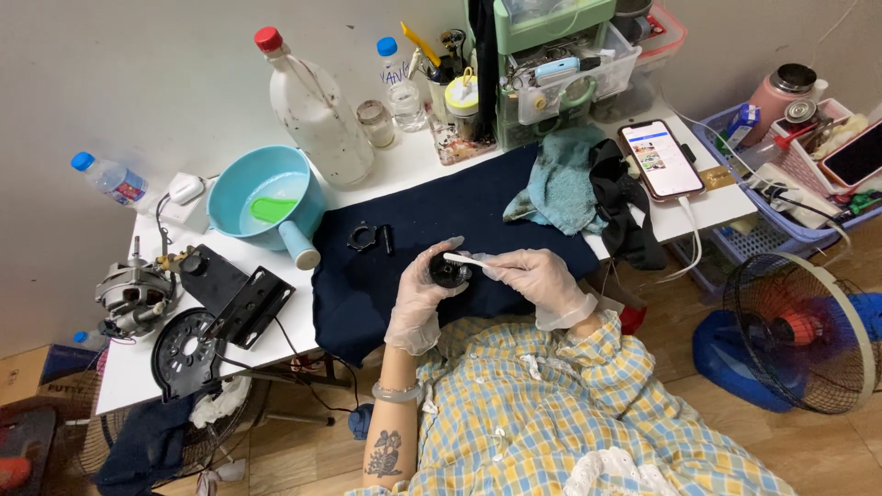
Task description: Clean a small mechanical part using a cotton swab and cleaning solution.
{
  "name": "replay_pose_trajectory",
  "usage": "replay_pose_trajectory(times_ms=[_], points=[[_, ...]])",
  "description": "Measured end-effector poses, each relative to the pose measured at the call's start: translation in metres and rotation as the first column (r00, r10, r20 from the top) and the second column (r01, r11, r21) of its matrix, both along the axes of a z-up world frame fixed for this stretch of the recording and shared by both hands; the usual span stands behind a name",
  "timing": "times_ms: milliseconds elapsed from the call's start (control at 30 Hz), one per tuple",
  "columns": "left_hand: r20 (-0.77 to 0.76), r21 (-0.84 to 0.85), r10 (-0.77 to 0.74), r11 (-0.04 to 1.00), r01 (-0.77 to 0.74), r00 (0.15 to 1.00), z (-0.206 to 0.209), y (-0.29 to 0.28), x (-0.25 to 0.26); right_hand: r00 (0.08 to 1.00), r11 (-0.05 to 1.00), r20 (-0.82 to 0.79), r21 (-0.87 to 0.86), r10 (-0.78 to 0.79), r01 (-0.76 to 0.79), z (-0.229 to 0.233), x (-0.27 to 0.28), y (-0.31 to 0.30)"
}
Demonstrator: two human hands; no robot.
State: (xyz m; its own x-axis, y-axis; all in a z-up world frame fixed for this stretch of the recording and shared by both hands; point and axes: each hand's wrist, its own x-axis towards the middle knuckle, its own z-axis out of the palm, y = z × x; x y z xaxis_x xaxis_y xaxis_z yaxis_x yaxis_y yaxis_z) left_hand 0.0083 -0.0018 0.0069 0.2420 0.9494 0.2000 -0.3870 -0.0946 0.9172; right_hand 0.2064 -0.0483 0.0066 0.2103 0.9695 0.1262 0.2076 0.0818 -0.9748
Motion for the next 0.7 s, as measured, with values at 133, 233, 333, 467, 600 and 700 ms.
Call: replay_pose_trajectory(times_ms=[133,233,333,467,600,700], points=[[0.008,0.008,-0.001,1.000,0.001,1.000,-0.001,0.000,0.001,1.000,1.000,0.019,0.004,0.016,-0.016,0.002,-0.001,-0.003],[0.034,0.000,-0.010,1.000,0.010,0.999,-0.010,0.006,-0.003,0.998,1.000,0.051,0.001,0.023,-0.024,0.008,-0.002,-0.002],[0.041,0.007,-0.011,1.000,0.011,0.999,-0.007,0.003,-0.001,0.996,0.999,0.083,0.015,0.039,-0.040,0.020,-0.006,-0.007],[0.028,0.037,0.000,0.999,-0.001,1.000,-0.006,-0.001,0.000,0.994,0.998,0.090,0.017,0.066,-0.068,-0.009,0.005,0.006],[-0.063,0.119,0.037,0.992,-0.030,0.997,-0.009,0.003,0.001,0.988,0.994,0.150,0.101,0.021,-0.037,0.002,-0.003,-0.002],[0.015,0.069,-0.007,0.998,0.006,1.000,-0.007,0.000,-0.001,0.981,0.985,0.189,0.157,0.042,-0.072,-0.003,-0.003,0.000]])
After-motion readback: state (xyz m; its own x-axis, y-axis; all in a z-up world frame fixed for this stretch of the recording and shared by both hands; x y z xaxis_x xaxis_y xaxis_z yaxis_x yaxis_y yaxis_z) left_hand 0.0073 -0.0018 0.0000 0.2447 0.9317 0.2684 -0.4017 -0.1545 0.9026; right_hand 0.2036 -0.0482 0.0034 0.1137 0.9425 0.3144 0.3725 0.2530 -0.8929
